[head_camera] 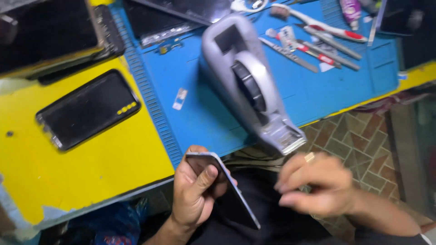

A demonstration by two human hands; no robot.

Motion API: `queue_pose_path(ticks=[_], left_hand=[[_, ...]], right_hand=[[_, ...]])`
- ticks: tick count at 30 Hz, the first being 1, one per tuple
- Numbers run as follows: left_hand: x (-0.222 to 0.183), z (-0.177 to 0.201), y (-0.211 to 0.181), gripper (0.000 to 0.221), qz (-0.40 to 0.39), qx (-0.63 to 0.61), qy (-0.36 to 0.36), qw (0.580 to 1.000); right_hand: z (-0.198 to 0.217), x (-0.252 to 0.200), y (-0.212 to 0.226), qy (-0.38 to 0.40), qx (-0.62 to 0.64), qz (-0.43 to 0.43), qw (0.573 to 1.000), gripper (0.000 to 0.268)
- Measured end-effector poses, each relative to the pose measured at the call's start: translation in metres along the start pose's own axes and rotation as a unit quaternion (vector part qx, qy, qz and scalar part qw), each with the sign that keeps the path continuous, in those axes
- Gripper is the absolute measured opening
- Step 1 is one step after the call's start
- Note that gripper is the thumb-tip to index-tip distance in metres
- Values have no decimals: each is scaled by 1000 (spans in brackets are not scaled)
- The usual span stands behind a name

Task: Assembling a mobile phone by gluing the back cover, securing it with tape, and testing its functionality by inserting a SIM card.

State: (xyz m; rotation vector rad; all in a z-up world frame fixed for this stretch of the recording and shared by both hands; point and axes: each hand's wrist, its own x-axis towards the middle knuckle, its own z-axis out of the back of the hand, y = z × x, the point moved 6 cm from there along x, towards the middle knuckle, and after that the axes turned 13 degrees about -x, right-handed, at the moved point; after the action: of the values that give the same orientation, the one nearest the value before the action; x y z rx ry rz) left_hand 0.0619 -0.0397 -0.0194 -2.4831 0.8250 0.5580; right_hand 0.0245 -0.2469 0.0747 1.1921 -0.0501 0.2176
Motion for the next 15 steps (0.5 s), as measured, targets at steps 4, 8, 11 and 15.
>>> queue_pose_path(ticks=[4, 8, 11, 15], left_hand=[[4, -1, 16, 38, 59, 6, 13, 998], [7, -2, 24, 42, 96, 34, -4, 995], [9, -10, 27, 35, 107, 48, 1, 993], [9, -10, 29, 34, 111, 43, -14, 993]], right_hand=[[66, 9, -37, -98, -126, 39, 986, 36], [67, 34, -46, 27, -127, 3, 992, 44], [62, 46, -36, 67, -125, 48, 989, 35], [58, 52, -20, 37, -138, 63, 988, 14]])
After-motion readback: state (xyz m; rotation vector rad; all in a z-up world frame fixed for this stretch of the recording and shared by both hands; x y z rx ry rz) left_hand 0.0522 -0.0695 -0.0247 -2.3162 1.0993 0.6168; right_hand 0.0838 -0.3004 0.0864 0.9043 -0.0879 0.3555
